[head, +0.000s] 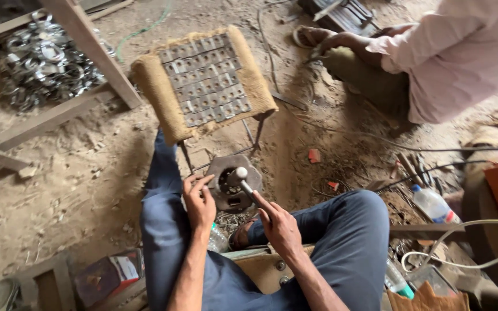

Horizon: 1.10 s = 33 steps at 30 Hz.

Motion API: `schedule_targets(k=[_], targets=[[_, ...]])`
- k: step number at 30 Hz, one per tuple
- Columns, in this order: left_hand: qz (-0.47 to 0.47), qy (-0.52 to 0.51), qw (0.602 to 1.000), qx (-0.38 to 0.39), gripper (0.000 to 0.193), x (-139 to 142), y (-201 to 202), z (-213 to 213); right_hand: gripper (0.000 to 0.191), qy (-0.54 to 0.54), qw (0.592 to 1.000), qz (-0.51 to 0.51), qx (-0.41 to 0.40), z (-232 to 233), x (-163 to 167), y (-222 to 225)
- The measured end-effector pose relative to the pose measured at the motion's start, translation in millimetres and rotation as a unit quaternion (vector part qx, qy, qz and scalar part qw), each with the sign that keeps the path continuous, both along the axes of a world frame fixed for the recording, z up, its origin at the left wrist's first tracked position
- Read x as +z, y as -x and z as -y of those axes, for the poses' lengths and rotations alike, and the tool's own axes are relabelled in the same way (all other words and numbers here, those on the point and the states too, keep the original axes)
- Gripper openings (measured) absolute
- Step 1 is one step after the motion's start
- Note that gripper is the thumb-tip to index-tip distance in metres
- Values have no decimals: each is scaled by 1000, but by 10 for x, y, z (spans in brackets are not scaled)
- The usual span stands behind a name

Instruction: The person sits on the ground and uses a hammer to strike small metal pieces placed on a metal stand. They repeatedly pick up metal pieces, position them on the stand, and strike them with the hammer to shape them.

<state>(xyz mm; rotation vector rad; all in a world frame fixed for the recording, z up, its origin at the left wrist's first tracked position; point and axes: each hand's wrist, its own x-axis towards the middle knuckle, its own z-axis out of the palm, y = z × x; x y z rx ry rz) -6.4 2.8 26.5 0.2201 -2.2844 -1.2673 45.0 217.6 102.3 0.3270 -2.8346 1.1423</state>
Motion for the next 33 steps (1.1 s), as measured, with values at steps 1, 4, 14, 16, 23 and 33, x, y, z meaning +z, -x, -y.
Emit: schedule_targets(k=[1,4,14,16,23,33], targets=[[-17,2,1000,-2,26,18,0,-8,53,5,1000,-6,4,-11,5,-3],[-28,6,999,18,33,61,5,-37,52,2,1000,10,1,-35,16,-8],[52,5,998,42,42,3,-20,-51,56,-9,1000,26,-2,-105,-22,-30],[45,17,998,33,43,0,-14,-56,54,-1,1000,20,-2,-120,-35,-31],[19,26,999,23,48,25,9,-136,52,-12,1000,19,-13,-181,-178,-55],[-41,-107,993,33,33,-292,62,46,53,7,1000,0,9,38,-185,-50]])
